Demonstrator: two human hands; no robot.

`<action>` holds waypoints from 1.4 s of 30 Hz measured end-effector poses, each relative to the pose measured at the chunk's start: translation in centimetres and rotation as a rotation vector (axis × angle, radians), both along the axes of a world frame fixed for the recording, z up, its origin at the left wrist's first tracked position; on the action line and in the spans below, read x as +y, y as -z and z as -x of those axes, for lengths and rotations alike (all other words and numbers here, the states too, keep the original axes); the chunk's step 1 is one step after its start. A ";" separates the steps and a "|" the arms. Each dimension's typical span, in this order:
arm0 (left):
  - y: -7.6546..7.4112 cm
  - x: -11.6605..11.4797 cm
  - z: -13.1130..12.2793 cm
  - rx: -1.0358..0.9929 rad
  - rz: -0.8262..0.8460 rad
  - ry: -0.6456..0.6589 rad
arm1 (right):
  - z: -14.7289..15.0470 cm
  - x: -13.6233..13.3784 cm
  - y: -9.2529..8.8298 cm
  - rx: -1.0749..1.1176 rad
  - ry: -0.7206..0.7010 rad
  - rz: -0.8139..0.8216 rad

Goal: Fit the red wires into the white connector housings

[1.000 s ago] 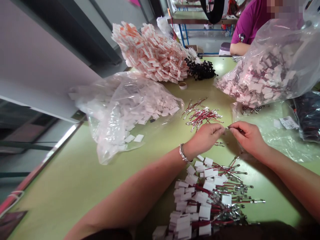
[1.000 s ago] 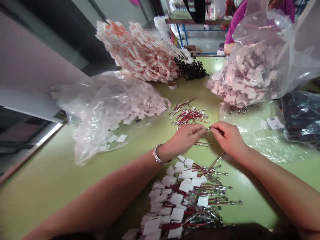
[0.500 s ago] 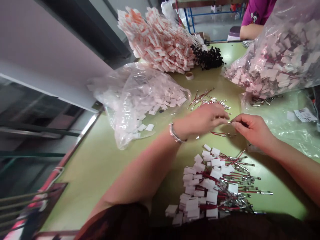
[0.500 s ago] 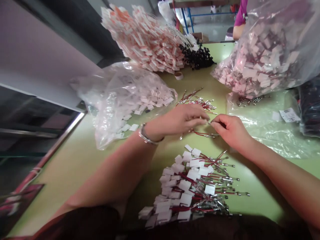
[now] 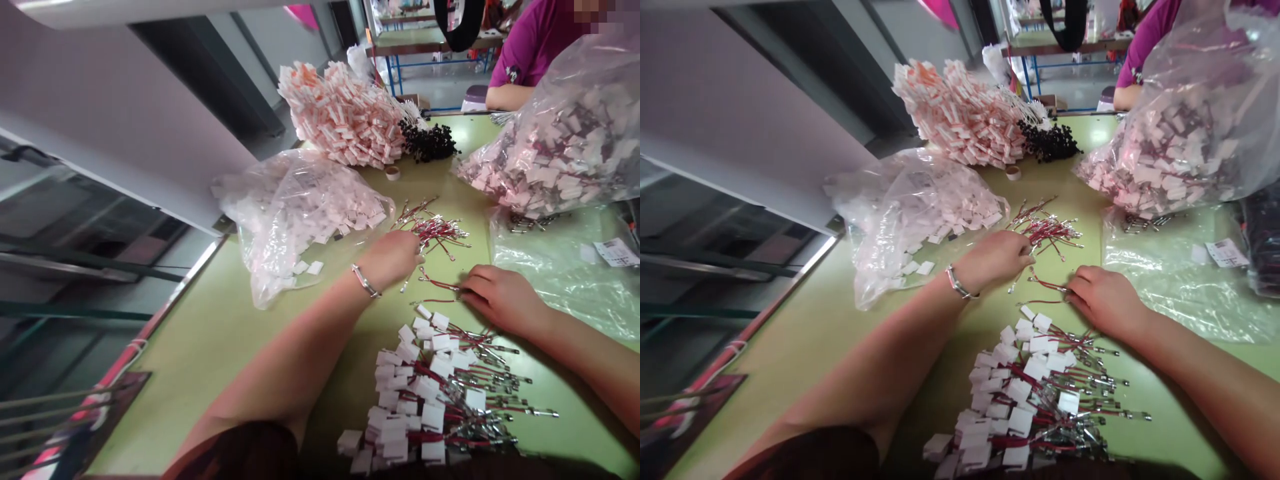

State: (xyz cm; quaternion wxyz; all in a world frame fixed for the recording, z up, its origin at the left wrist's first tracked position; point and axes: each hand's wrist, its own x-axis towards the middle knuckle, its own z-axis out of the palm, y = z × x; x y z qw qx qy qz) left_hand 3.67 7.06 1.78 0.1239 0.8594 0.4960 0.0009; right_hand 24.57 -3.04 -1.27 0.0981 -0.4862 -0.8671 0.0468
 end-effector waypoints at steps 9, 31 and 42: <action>0.9 2.2 1.6 -0.100 0.008 0.034 | -0.3 0.7 0.2 -0.089 0.152 -0.013; 1.2 -2.2 -3.4 -0.174 0.073 0.330 | -9.5 6.2 0.1 -0.084 0.545 -0.099; 0.7 -2.7 -3.5 -0.790 0.581 0.000 | -2.6 2.4 -1.7 0.472 0.348 0.028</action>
